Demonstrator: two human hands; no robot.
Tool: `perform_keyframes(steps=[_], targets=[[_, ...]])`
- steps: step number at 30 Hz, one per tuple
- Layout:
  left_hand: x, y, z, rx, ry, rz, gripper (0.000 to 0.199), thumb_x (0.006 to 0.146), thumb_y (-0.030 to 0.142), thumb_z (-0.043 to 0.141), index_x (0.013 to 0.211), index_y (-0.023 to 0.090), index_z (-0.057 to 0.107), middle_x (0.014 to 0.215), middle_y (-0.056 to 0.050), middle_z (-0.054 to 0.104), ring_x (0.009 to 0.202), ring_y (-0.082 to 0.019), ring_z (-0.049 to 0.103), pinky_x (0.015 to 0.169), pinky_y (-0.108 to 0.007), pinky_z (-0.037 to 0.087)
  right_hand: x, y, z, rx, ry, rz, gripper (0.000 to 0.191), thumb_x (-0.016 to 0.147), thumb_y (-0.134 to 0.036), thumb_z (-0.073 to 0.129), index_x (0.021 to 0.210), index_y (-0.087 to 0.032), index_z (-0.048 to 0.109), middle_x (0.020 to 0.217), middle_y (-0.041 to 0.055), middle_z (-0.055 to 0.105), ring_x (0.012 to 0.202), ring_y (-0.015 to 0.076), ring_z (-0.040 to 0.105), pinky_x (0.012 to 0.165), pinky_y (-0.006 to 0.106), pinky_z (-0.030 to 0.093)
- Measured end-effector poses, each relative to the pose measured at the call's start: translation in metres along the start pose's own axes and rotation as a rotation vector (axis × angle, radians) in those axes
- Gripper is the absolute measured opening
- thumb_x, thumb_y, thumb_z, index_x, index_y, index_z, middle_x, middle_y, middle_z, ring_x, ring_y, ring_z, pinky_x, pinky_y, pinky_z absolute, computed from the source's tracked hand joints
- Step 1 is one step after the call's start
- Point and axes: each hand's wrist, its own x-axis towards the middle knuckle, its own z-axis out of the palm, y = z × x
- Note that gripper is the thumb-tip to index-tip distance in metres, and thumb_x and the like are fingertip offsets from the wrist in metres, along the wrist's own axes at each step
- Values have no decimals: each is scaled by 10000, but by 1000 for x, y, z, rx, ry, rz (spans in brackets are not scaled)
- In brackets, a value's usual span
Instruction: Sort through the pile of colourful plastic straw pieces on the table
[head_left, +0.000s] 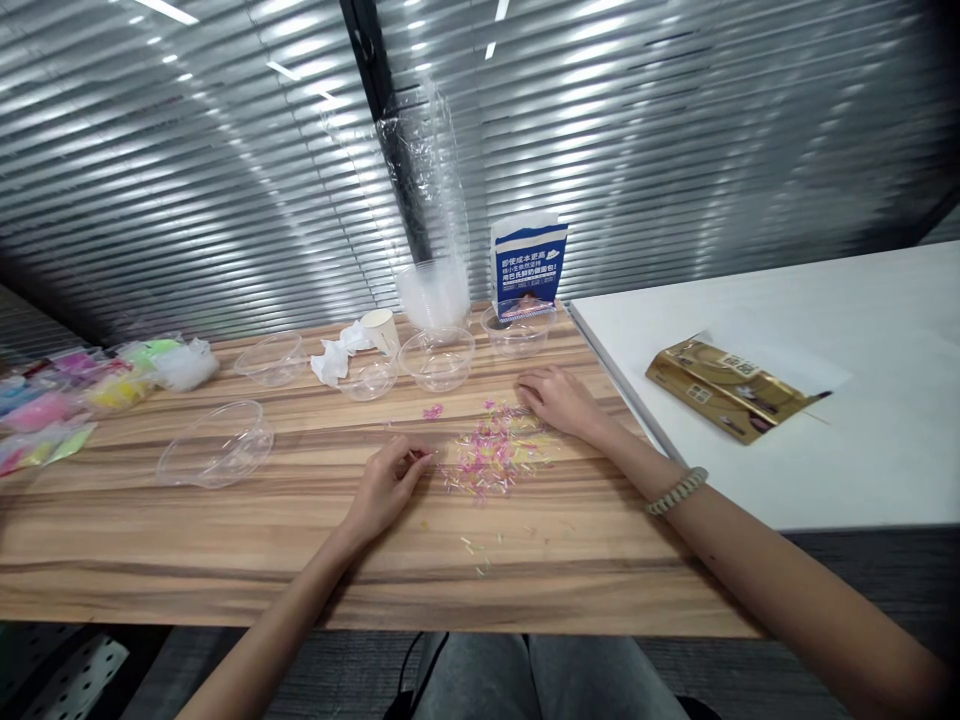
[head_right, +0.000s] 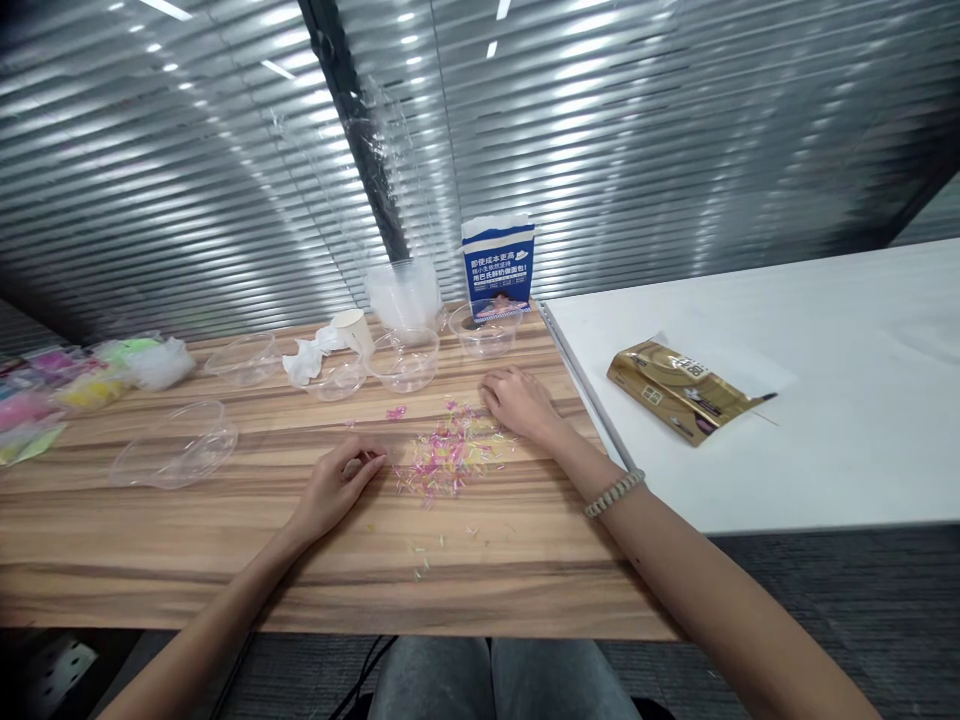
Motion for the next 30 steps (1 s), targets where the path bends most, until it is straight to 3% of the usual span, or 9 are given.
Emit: perform_keyframes(steps=[30], targets=[[0,1,0,24,-35,-6,189,869,337,522,826,176,611,772,-36,632,694,-155,563,649,-260,449,1,3,2,0,-8,17,252,926,-221,456,1038,-172,676,1047,85,678,1024,218,564,894,310,396]])
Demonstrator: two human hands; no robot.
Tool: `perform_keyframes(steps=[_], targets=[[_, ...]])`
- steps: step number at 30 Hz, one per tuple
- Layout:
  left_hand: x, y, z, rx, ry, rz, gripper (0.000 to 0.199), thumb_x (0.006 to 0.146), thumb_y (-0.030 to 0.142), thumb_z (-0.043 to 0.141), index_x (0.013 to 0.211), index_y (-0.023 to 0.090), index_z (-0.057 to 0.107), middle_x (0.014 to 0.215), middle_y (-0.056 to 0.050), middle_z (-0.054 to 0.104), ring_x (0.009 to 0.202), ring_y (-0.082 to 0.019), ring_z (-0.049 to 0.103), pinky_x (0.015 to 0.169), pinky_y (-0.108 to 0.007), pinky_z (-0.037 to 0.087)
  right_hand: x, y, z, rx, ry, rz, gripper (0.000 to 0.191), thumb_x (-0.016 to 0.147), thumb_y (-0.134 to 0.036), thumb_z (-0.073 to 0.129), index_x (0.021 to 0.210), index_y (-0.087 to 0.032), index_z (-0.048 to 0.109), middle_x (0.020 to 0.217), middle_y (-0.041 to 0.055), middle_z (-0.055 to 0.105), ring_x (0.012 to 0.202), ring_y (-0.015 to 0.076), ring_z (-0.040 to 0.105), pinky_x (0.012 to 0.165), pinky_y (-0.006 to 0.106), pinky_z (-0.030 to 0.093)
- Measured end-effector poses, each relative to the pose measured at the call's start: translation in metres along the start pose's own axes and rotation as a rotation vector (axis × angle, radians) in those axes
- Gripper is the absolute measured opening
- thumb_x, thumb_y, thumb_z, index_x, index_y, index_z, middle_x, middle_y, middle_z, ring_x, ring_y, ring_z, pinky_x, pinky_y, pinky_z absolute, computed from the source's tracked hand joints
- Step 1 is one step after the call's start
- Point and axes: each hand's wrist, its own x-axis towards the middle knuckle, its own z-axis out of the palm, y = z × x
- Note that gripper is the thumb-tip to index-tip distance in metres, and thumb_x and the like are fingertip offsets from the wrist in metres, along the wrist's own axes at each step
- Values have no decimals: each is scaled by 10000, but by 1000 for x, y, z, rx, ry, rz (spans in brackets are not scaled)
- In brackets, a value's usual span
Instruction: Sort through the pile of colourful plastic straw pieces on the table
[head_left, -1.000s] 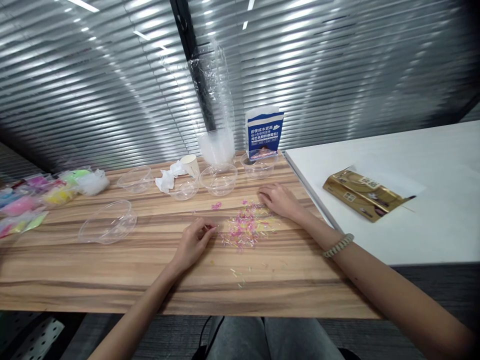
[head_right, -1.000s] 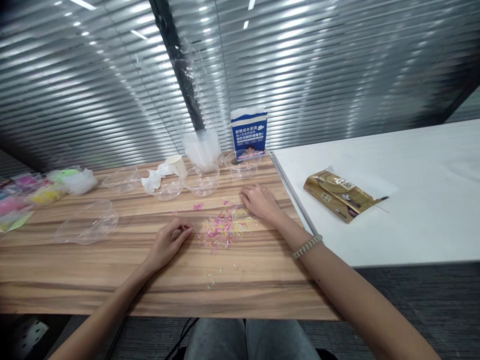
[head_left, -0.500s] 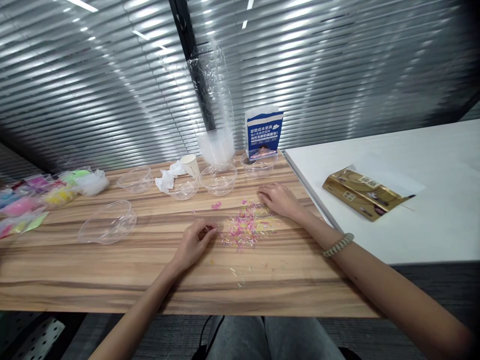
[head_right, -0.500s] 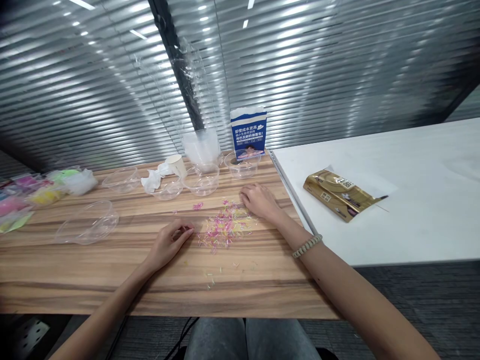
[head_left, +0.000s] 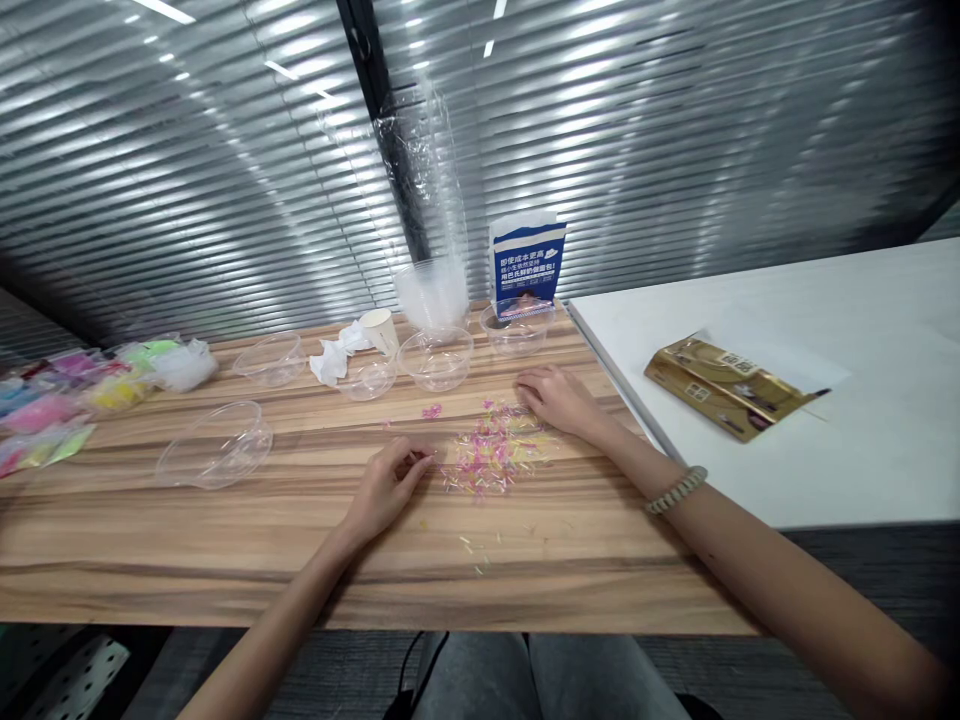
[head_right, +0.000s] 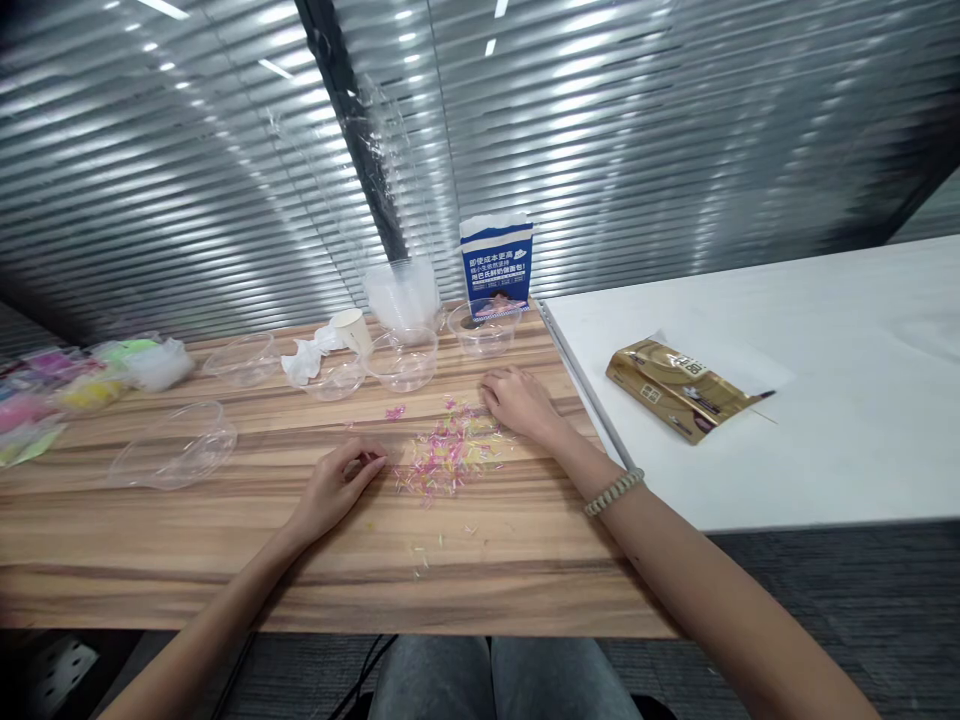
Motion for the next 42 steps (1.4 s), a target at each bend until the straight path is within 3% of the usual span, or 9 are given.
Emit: perform_keyframes(steps=[16,24,31,42], targets=[[0,2,-3,-14,46,9,214,889,329,476,811,178,607,781,-37,644,731,-172,593,660,-260,455,0,1,2,3,30,-28,248,928,-230,455,1025,-178,677,1076,65,672,1011,218,563,904,312,392],[-1,-6,-3,-64,111,80,127,870,235,514,808,173,606,794,-40,643,761,-165,592,708,-265,452,0,1,1,-1,10,-16,237,928,-228,459,1018,-181,673,1058,81,674,1033,216,562,903,306,391],[-4,2,-5,-248,-171,235,151,871,263,592,771,163,645,787,-53,660,767,-161,601,728,-265,457,-1,4,4,16,53,-43,234,925,-226,461,1002,-184,678,1059,60,676,1013,222,561,898,308,392],[-2,-2,-3,-236,-190,229,184,892,288,567,793,153,644,813,-70,650,800,-166,592,751,-279,455,-1,4,6,16,56,-55,233,925,-215,464,1006,-178,679,1058,65,678,1000,216,568,898,304,393]])
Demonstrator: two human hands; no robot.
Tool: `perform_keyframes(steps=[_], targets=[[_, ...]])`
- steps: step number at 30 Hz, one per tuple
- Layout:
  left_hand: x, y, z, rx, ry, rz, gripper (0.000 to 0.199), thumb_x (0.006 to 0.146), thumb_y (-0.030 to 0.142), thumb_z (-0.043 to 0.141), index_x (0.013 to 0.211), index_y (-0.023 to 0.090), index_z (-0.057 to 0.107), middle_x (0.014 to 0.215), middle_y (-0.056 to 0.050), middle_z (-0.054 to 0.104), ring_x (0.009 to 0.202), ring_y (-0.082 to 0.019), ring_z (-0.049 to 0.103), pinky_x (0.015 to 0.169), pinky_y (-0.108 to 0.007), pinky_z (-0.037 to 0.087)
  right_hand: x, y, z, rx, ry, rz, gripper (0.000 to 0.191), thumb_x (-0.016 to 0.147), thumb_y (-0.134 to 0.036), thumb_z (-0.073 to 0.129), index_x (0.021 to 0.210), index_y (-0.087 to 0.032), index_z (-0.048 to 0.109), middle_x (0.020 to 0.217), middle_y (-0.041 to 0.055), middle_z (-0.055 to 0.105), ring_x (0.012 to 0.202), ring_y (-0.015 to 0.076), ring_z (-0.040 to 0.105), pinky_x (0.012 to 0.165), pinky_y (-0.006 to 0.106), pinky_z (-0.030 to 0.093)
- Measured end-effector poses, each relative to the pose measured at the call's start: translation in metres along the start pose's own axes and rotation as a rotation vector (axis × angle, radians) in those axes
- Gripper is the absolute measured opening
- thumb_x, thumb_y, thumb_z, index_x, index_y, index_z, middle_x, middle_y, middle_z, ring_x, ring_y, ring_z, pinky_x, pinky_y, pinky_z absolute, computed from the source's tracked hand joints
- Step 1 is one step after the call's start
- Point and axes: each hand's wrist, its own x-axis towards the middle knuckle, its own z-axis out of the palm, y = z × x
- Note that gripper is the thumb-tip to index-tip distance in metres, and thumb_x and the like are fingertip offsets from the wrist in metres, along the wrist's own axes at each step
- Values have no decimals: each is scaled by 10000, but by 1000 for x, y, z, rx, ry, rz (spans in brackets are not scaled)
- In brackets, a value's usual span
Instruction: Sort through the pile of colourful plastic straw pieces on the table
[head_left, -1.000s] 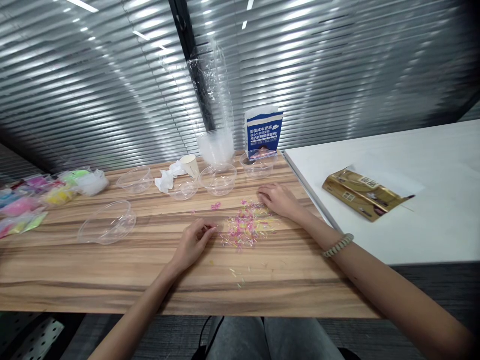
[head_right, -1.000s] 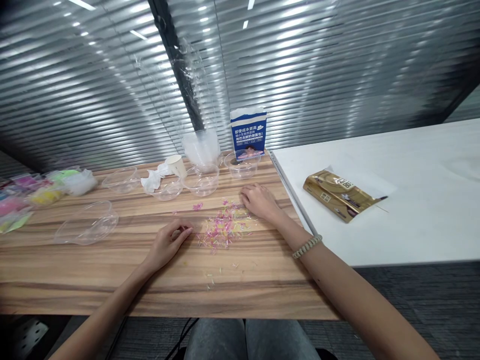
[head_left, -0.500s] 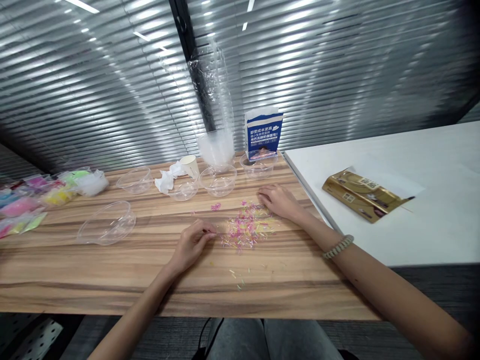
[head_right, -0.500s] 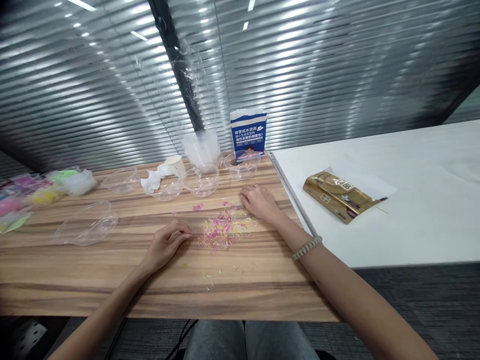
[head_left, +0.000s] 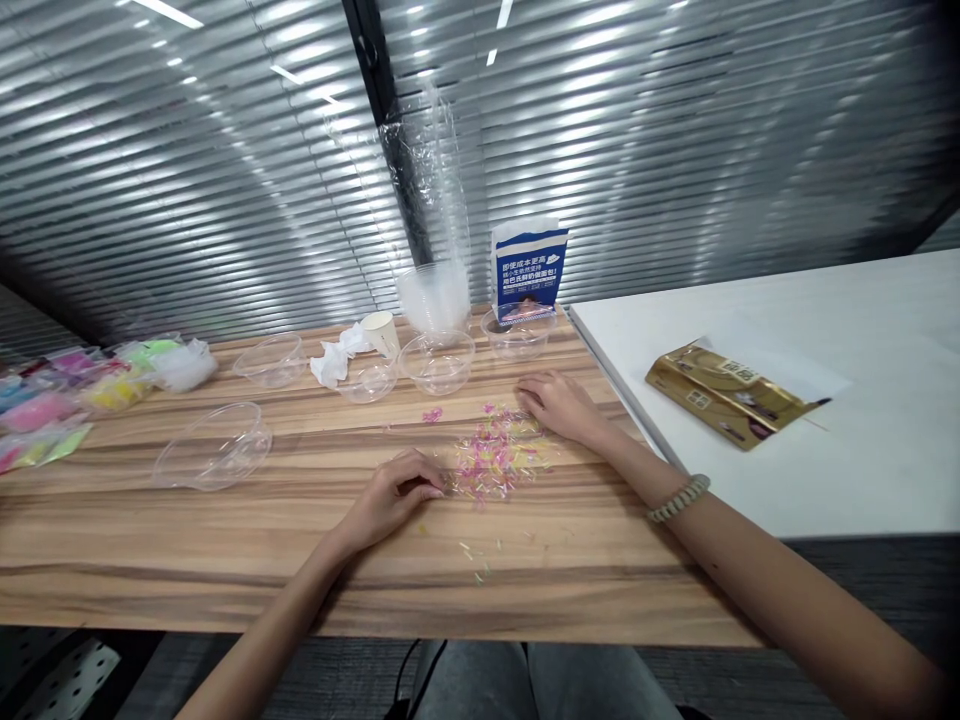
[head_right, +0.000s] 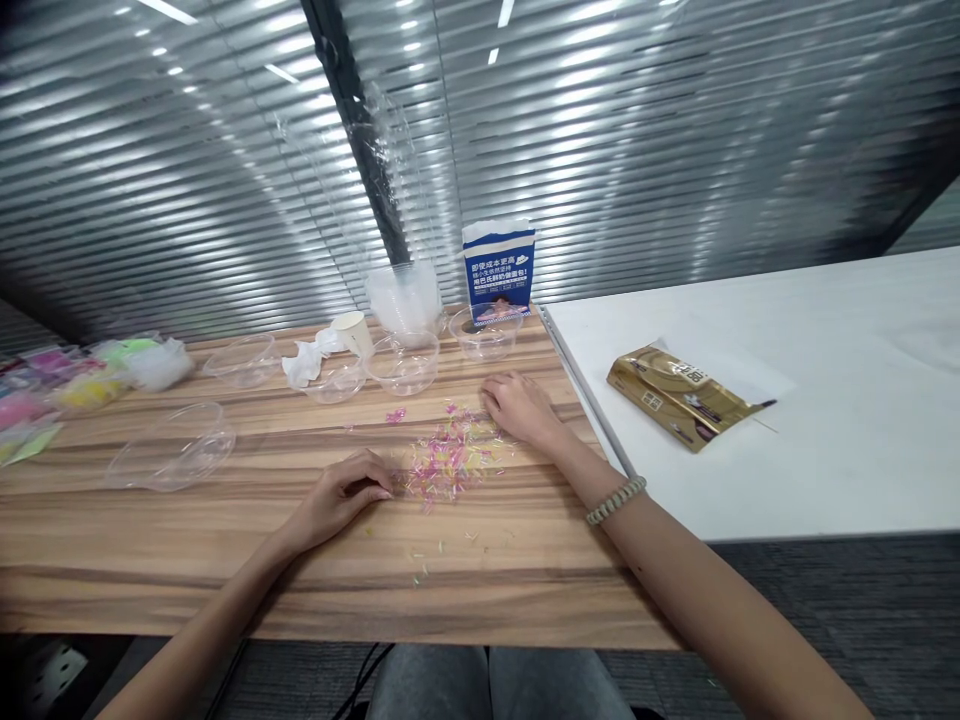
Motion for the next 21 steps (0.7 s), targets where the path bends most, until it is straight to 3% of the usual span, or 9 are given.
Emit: perform_keyframes(steps=[10,17,21], targets=[[1,0,2,-24,-101,9,180,906,259,542,817,160,664,883,-88,643,871,-182,581,796,-300,446,0,0,-1,8,-21,5,238,920,-201,464,1030,-174,674,1074,82,674,1023,218,569,902,304,393],[1,0,3,2,-69,-7,166,899,237,546,807,166,665,887,-82,642,887,-184,582,802,-301,445,-1,0,-1,-6,10,-16,250,925,-209,455,1038,-168,674,1097,70,669,1009,222,574,886,310,403],[0,-1,3,43,9,-28,150,898,244,540,842,167,656,867,-72,647,851,-175,587,786,-293,449,0,0,-1,-9,-2,-14,246,923,-211,458,1029,-173,677,1102,68,669,1008,220,575,889,307,402]])
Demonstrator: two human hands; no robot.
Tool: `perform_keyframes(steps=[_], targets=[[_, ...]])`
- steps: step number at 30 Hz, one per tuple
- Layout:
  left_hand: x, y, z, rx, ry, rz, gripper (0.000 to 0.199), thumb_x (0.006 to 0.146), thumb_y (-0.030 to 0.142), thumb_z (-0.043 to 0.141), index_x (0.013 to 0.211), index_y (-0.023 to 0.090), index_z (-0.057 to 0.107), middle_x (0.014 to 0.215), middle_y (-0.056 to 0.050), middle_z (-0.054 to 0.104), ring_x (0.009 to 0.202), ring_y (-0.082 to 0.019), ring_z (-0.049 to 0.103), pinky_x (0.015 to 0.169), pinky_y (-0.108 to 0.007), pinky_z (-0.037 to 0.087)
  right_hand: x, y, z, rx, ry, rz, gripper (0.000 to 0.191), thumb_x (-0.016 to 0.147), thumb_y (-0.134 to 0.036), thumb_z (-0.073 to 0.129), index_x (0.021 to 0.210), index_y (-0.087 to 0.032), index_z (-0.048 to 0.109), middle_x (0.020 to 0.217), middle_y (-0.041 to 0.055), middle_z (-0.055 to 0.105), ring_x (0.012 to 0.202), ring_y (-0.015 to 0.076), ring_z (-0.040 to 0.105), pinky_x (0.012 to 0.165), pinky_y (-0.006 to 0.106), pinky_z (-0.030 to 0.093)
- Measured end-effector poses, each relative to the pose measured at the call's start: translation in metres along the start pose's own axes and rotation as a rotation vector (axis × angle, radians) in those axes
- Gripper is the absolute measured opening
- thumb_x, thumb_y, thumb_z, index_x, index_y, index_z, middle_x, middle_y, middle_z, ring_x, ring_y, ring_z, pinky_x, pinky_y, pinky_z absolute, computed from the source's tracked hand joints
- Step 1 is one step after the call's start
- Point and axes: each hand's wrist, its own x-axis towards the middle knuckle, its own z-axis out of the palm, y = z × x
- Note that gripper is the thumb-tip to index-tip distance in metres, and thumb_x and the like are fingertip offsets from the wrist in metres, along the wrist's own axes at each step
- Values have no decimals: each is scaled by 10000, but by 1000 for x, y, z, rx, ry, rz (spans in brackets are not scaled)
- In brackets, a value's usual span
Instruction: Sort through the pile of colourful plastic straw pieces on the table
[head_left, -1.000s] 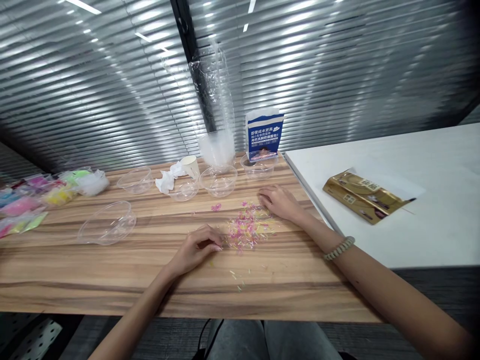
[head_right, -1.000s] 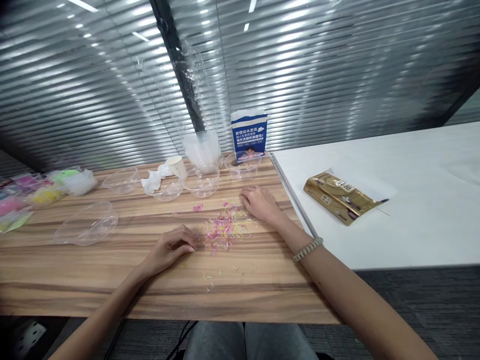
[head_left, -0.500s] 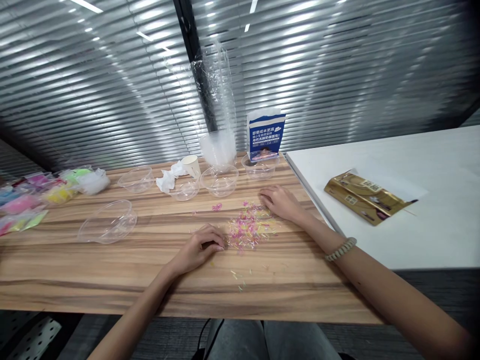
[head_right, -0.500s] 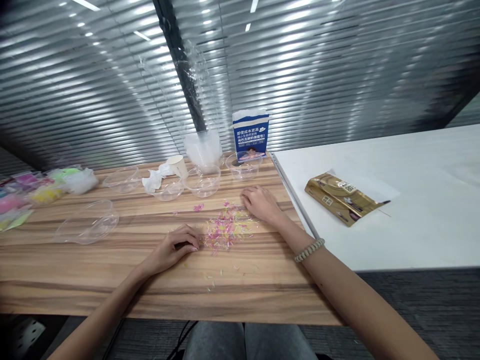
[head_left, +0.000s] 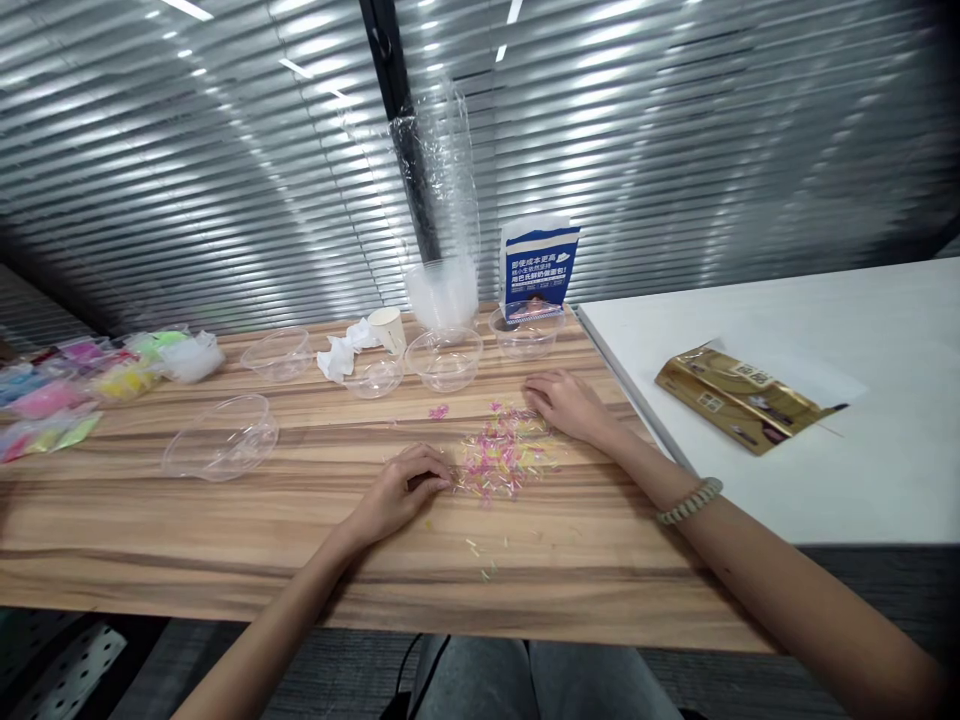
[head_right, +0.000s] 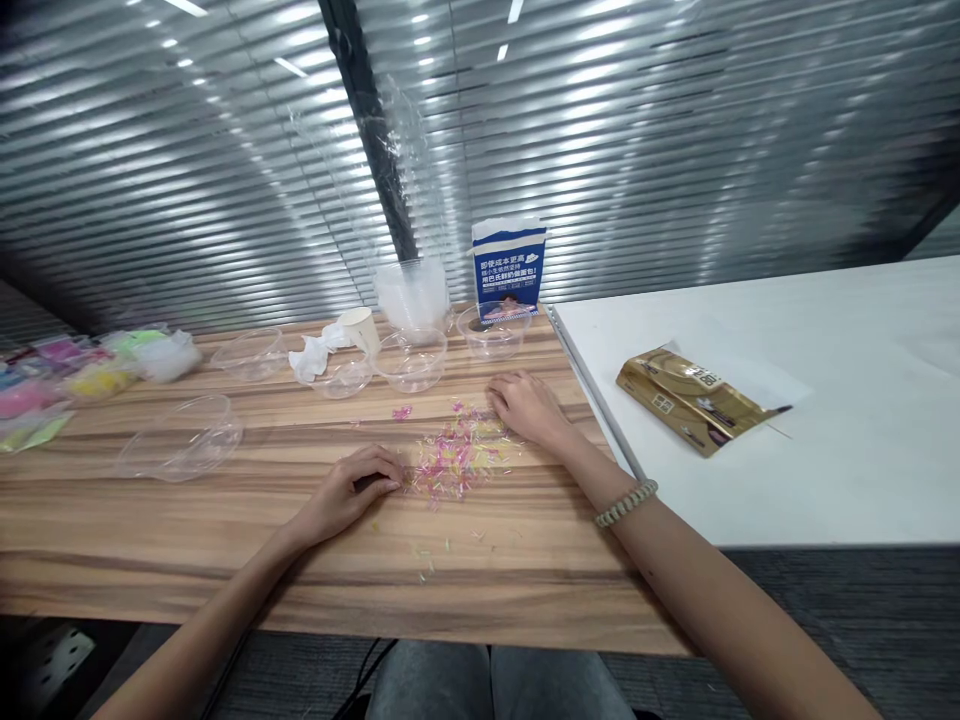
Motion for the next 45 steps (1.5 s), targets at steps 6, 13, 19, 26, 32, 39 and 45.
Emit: perform_keyframes(steps=[6,13,19,26,32,39,45], targets=[[0,3,-3,49,147,-93,175,890,268,519,798,167,628,808,-48,636,774,-163,581,732,-270,446,0,1,1,14,-8,5,250,916,-207,463,1046,-170,673,1121,67,664,1025,216,569,911,306,396],[-3,1,-4,70,298,-179,231,880,321,492,744,166,596,710,-22,606,678,-147,536,664,-243,420,0,-1,-1,6,-5,4,260,924,-218,457,1039,-167,684,1123,65,664,1028,225,567,908,317,407],[-4,1,-8,42,445,-288,376,879,462,459,658,164,522,612,3,505,593,-128,463,560,-222,358,-1,0,1,5,-3,2,253,916,-213,470,1039,-173,688,1137,68,657,1038,230,562,911,329,407],[-5,3,-11,9,498,-271,467,886,483,433,537,176,385,522,27,388,515,-104,376,520,-225,310,-1,1,1,19,13,-16,249,918,-207,465,1035,-167,681,1117,66,666,1038,226,565,912,322,402],[-6,3,-9,-42,560,-301,505,888,516,418,521,184,316,506,31,316,488,-95,312,495,-239,269,-1,1,1,0,8,-14,247,916,-207,470,1032,-179,687,1124,63,663,1030,225,568,900,319,406],[-5,3,-7,-48,539,-313,525,877,543,425,514,184,306,496,32,299,479,-92,297,487,-241,258,-2,-1,0,-4,9,-13,257,925,-217,464,1049,-171,685,1131,68,660,1019,237,569,888,334,415],[-5,3,-6,-31,531,-322,519,879,523,430,502,180,331,484,32,324,471,-92,318,485,-235,270,-1,1,2,6,-1,-11,256,922,-211,466,1049,-170,684,1134,73,657,1042,231,560,911,334,407]])
